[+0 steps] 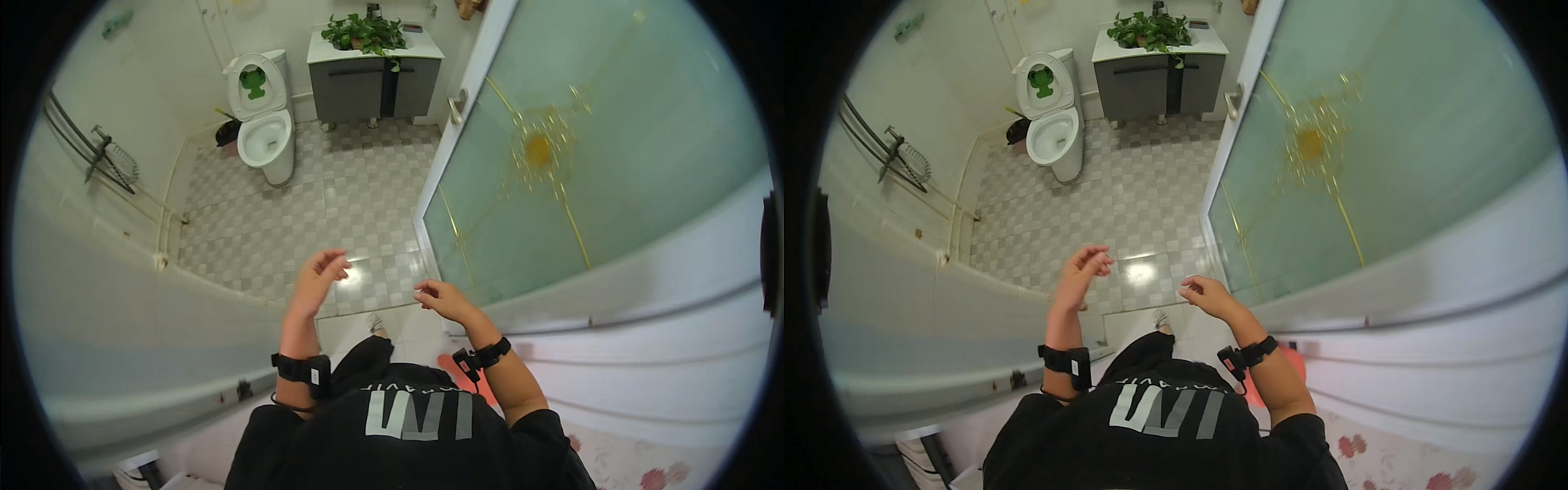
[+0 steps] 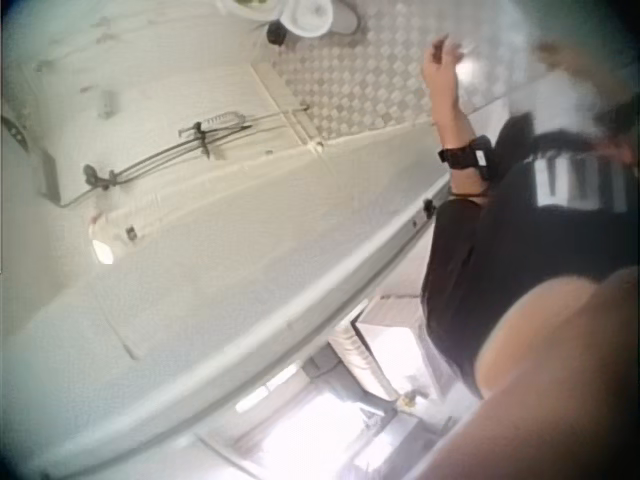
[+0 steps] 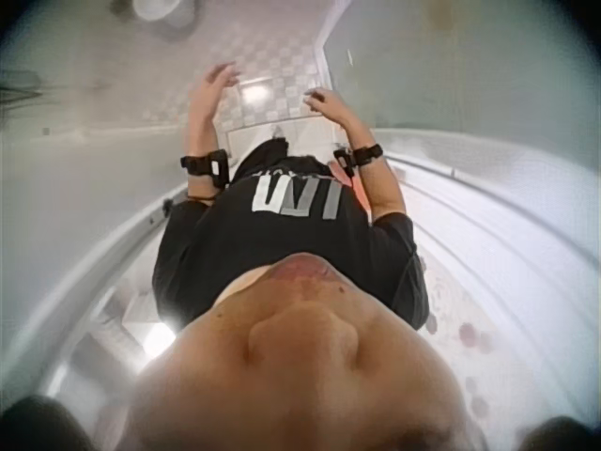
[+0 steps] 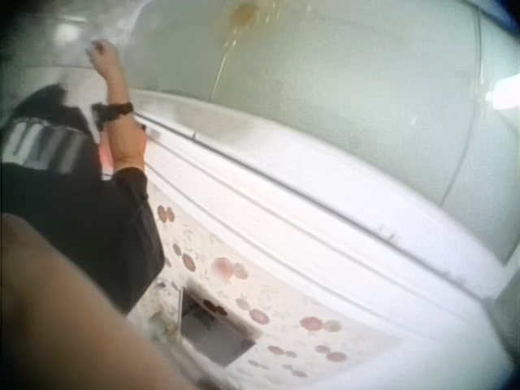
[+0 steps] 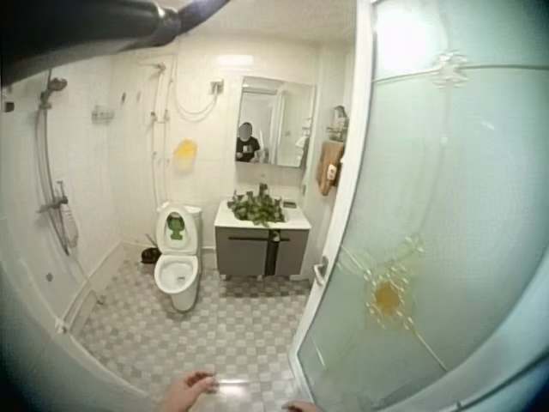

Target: The person wipes the top of a refrigerator with a cloth, then sweeps debris from the floor into a dustpan with a broom, and finally prunes yellowed leaves from a potted plant in a sink by hand.

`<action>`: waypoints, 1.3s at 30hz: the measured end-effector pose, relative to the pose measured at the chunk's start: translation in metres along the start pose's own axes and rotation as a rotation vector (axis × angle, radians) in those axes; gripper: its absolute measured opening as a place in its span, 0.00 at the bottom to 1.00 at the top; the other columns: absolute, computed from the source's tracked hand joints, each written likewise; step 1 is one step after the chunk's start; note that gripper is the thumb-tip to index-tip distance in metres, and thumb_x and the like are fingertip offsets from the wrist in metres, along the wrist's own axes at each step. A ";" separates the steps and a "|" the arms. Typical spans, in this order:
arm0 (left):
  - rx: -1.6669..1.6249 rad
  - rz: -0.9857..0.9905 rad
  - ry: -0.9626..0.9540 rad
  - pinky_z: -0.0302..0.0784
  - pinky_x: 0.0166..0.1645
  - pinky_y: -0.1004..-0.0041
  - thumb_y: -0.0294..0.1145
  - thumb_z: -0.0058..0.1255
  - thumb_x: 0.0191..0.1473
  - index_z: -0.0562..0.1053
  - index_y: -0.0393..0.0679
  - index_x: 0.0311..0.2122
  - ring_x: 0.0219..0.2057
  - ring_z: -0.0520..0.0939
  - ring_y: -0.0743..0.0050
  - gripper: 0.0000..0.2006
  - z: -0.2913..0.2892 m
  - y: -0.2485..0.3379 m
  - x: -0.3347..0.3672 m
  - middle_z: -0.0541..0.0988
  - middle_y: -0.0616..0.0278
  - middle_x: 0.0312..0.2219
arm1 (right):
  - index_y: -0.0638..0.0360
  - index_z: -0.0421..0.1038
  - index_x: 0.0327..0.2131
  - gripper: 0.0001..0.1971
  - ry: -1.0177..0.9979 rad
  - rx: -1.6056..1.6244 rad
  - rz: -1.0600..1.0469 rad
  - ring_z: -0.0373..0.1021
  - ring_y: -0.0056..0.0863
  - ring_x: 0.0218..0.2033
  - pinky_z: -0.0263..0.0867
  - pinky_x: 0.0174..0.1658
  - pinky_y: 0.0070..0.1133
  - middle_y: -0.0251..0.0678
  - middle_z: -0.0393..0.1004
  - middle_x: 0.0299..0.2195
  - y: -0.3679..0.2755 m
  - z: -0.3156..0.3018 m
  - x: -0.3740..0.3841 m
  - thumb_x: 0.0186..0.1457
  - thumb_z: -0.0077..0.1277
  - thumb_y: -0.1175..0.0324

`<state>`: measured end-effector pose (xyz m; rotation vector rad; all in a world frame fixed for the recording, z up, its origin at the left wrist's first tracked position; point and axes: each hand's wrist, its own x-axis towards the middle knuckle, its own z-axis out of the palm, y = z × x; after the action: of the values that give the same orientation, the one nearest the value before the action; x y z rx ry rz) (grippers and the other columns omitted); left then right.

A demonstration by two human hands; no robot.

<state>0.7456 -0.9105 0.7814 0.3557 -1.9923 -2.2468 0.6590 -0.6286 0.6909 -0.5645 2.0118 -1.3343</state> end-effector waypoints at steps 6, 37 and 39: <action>-0.102 0.000 0.119 0.70 0.36 0.78 0.33 0.47 0.56 0.71 0.36 0.42 0.28 0.74 0.80 0.13 -0.047 0.036 0.170 0.76 0.62 0.29 | 0.64 0.69 0.41 0.16 0.064 0.157 0.026 0.68 0.18 0.26 0.67 0.32 0.17 0.32 0.72 0.27 -0.042 -0.087 0.178 0.53 0.52 0.64; 0.232 -0.189 -0.217 0.72 0.36 0.80 0.31 0.51 0.52 0.72 0.35 0.40 0.30 0.76 0.80 0.12 -0.177 0.084 1.062 0.77 0.62 0.30 | 0.66 0.70 0.41 0.12 0.693 0.176 -0.237 0.67 0.13 0.28 0.64 0.33 0.12 0.29 0.71 0.30 -0.287 -0.538 0.952 0.53 0.52 0.71; 0.276 -0.200 -0.250 0.72 0.35 0.80 0.31 0.52 0.52 0.72 0.35 0.40 0.29 0.76 0.80 0.12 -0.152 0.077 1.101 0.77 0.63 0.30 | 0.67 0.70 0.41 0.13 0.706 0.026 -0.344 0.66 0.13 0.28 0.64 0.32 0.12 0.30 0.71 0.30 -0.300 -0.575 0.992 0.53 0.52 0.71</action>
<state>-0.2839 -1.3327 0.7343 0.3258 -2.5119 -2.2231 -0.4449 -1.0329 0.8449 -0.4804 2.5190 -1.9697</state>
